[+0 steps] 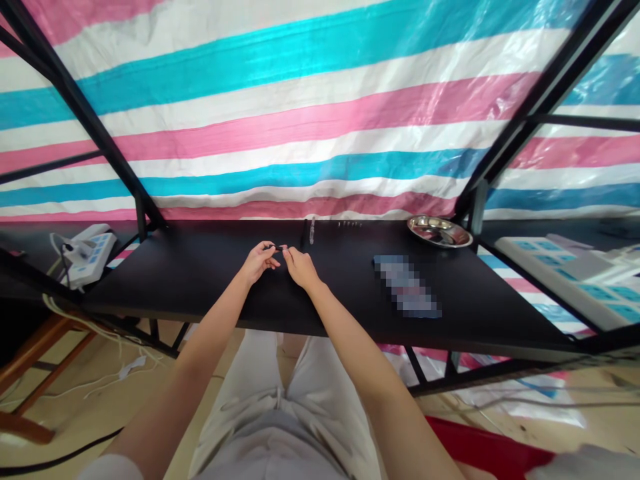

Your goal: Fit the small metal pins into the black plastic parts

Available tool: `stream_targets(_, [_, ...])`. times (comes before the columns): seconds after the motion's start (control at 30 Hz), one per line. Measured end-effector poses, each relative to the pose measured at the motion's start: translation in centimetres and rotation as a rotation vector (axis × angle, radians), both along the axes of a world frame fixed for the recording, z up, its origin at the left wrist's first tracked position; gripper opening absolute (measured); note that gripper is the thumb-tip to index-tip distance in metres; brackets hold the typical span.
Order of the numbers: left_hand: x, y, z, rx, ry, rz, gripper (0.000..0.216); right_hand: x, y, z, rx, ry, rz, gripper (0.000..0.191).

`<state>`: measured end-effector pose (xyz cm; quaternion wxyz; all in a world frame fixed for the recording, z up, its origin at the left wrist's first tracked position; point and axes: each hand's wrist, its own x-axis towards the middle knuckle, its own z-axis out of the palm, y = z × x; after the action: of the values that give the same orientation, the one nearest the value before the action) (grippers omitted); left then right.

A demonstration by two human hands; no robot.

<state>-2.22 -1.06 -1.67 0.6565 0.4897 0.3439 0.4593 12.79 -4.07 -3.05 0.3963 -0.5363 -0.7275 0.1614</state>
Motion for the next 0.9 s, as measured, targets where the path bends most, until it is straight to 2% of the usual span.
stream_targets(0.37, [0.23, -0.18, 0.01, 0.045, 0.095, 0.028, 0.042, 0.31, -0.32, 0.34, 0.036, 0.245, -0.003, 0.040])
stream_targets(0.53, [0.24, -0.29, 0.22, 0.079, 0.152, 0.078, 0.037, 0.38, -0.26, 0.36, 0.047, 0.251, 0.009, 0.036])
stream_targets(0.77, [0.14, 0.07, 0.17, 0.061, 0.116, 0.171, 0.037, 0.30, 0.14, -0.39, 0.069, 0.224, 0.093, 0.030])
stream_targets(0.9, [0.18, 0.09, 0.10, 0.059, 0.108, 0.196, 0.037, 0.27, 0.33, -0.52, 0.123, 0.148, 0.048, 0.029])
